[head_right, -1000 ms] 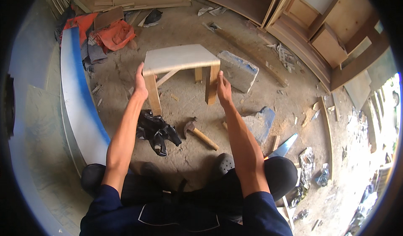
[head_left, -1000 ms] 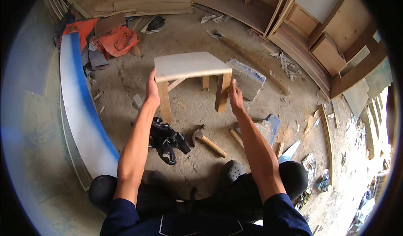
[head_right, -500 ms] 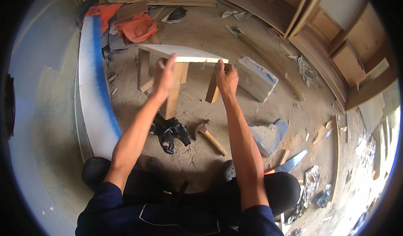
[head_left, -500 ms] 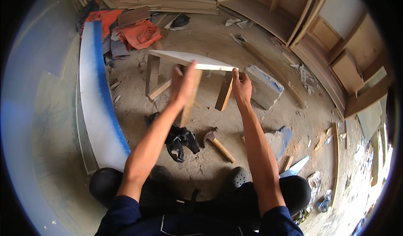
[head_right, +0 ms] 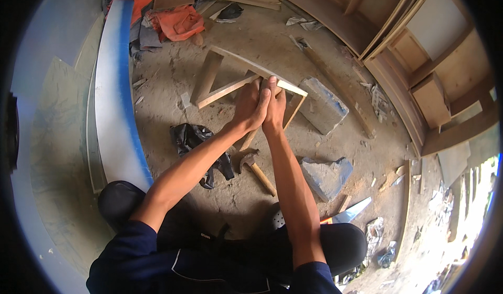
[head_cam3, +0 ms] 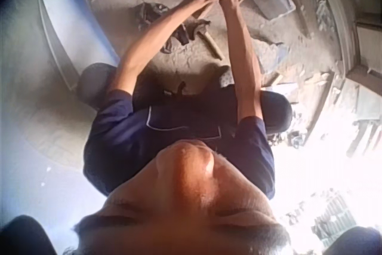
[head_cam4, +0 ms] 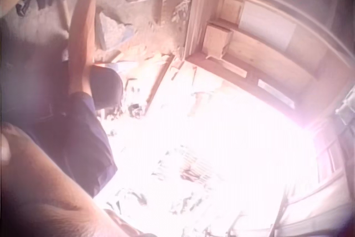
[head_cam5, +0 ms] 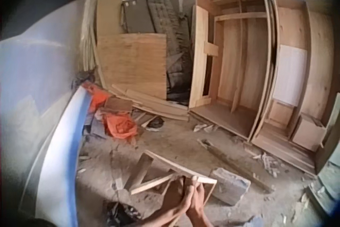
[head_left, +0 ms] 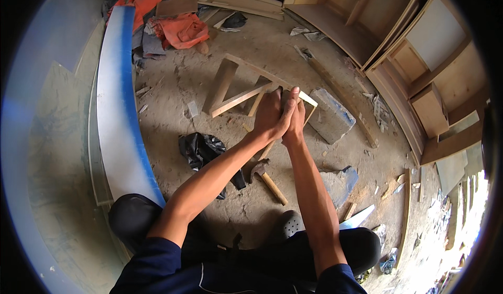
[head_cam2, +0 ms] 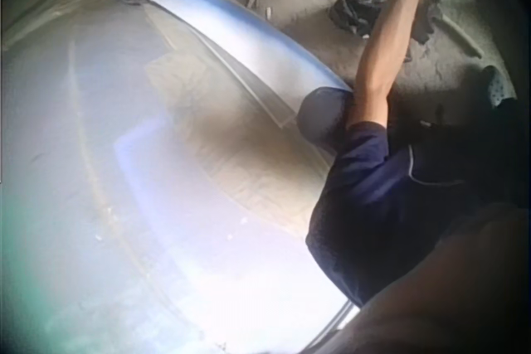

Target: The person assembles a small wooden frame by nailing wooden strips to a rectangular board. They use a hammer to drive nails into the wood, adjusting the pieces as needed.

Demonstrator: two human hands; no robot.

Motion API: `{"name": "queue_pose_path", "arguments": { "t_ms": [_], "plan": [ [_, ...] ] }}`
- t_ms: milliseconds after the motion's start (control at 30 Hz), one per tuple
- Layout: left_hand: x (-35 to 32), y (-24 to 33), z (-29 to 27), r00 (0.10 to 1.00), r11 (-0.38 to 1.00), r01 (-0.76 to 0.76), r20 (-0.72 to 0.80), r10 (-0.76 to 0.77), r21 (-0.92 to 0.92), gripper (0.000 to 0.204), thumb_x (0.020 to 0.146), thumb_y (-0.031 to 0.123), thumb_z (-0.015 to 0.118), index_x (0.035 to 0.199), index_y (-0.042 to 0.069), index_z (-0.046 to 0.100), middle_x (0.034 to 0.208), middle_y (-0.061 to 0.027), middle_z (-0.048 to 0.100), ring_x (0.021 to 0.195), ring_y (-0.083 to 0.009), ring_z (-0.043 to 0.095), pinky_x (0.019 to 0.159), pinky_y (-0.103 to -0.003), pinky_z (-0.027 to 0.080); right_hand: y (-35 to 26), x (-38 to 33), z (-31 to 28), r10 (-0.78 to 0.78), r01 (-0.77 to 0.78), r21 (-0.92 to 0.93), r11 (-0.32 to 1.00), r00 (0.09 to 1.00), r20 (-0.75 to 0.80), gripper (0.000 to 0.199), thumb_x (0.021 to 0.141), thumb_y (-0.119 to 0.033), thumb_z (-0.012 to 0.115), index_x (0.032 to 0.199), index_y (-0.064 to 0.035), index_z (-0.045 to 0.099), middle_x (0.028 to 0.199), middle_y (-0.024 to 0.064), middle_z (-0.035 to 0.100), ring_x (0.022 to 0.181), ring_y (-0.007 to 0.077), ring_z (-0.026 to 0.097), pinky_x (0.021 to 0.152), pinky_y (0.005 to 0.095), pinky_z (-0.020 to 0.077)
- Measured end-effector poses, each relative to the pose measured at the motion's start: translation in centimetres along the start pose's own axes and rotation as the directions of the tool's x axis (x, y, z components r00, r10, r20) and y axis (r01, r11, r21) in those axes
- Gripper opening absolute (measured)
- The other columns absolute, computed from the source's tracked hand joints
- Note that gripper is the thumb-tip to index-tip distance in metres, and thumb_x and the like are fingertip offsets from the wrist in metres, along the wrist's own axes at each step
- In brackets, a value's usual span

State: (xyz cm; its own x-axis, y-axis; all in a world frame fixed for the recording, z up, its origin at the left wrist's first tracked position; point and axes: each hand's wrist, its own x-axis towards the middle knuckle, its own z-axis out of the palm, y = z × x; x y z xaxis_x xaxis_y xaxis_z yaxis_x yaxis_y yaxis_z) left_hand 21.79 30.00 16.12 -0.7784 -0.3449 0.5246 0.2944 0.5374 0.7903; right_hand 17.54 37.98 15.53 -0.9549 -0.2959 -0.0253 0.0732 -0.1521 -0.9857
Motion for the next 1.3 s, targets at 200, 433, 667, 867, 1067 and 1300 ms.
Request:
{"name": "queue_pose_path", "arguments": {
  "t_ms": [200,433,667,867,1067,1300],
  "plan": [
    [1.5,0.5,-2.2,0.999,0.988,0.004,0.043,-0.011,0.152,0.056,0.094,0.049,0.045,0.089,-0.001,0.068,0.066,-0.0189,0.063,0.063,-0.036,0.063,0.06,-0.041,0.048,-0.6,0.5,0.4,0.007,0.001,0.054,0.999,0.99,-0.144,0.057,0.086,-0.053,0.064,0.106,0.0004,0.058,0.092,0.0074,0.062,0.086,0.0165,0.056,0.076,0.0304,0.0455],
    [2.6,-8.9,-11.5,0.86,0.819,0.438,-0.437,-0.264,0.37,0.052,0.089,0.052,0.052,0.106,0.005,0.067,0.106,-0.0136,0.069,0.099,-0.0328,0.065,0.084,-0.041,0.049,-0.3,0.6,-2.3,0.075,-0.046,0.235,0.971,0.99,-0.116,0.044,0.086,-0.049,0.064,0.098,-0.0075,0.058,0.078,0.0064,0.058,0.063,0.0183,0.058,0.055,0.0348,0.0499],
    [-1.9,-13.0,-16.0,0.341,0.184,0.931,0.573,-0.746,-0.315,0.087,0.086,0.071,0.037,0.133,-0.002,0.046,0.128,-0.0202,0.056,0.106,-0.0341,0.062,0.09,-0.049,0.049,-0.4,1.1,-5.9,0.102,-0.119,0.422,0.899,0.993,0.062,0.053,0.091,-0.057,0.048,0.102,-0.005,0.056,0.08,0.0062,0.057,0.064,0.0189,0.055,0.06,0.0348,0.0483],
    [-1.6,-7.7,-14.9,0.527,-0.18,0.782,0.787,-0.319,-0.597,0.08,0.091,0.061,0.037,0.13,-0.008,0.044,0.123,-0.0255,0.056,0.106,-0.0376,0.061,0.091,-0.049,0.051,2.2,3.0,-7.8,0.024,-0.168,0.649,0.742,0.974,0.225,0.063,0.091,-0.063,0.041,0.102,-0.0027,0.055,0.079,0.0086,0.056,0.063,0.02,0.054,0.059,0.0365,0.0474],
    [-0.9,-1.8,-10.2,0.705,0.338,0.633,0.338,-0.624,-0.697,0.036,0.093,0.029,0.055,0.121,0.006,0.056,0.112,-0.016,0.062,0.086,-0.0257,0.065,0.076,-0.039,0.055,7.9,5.1,-9.2,0.132,-0.341,0.597,0.726,0.921,0.366,0.067,0.089,-0.068,0.04,0.098,-0.0032,0.057,0.082,0.0105,0.06,0.068,0.0212,0.058,0.06,0.0363,0.0494],
    [-0.3,0.6,-2.2,0.911,0.651,0.392,0.176,-0.373,-0.65,0.027,0.095,0.021,0.057,0.111,0.002,0.047,0.092,-0.0068,0.061,0.076,-0.0137,0.063,0.064,-0.026,0.054,12.7,9.2,-10.9,0.314,-0.338,-0.224,0.914,0.94,-0.136,0.08,0.083,-0.073,0.047,0.101,0.0034,0.063,0.086,0.0065,0.055,0.078,0.0172,0.05,0.069,0.0339,0.045]
  ]
}}
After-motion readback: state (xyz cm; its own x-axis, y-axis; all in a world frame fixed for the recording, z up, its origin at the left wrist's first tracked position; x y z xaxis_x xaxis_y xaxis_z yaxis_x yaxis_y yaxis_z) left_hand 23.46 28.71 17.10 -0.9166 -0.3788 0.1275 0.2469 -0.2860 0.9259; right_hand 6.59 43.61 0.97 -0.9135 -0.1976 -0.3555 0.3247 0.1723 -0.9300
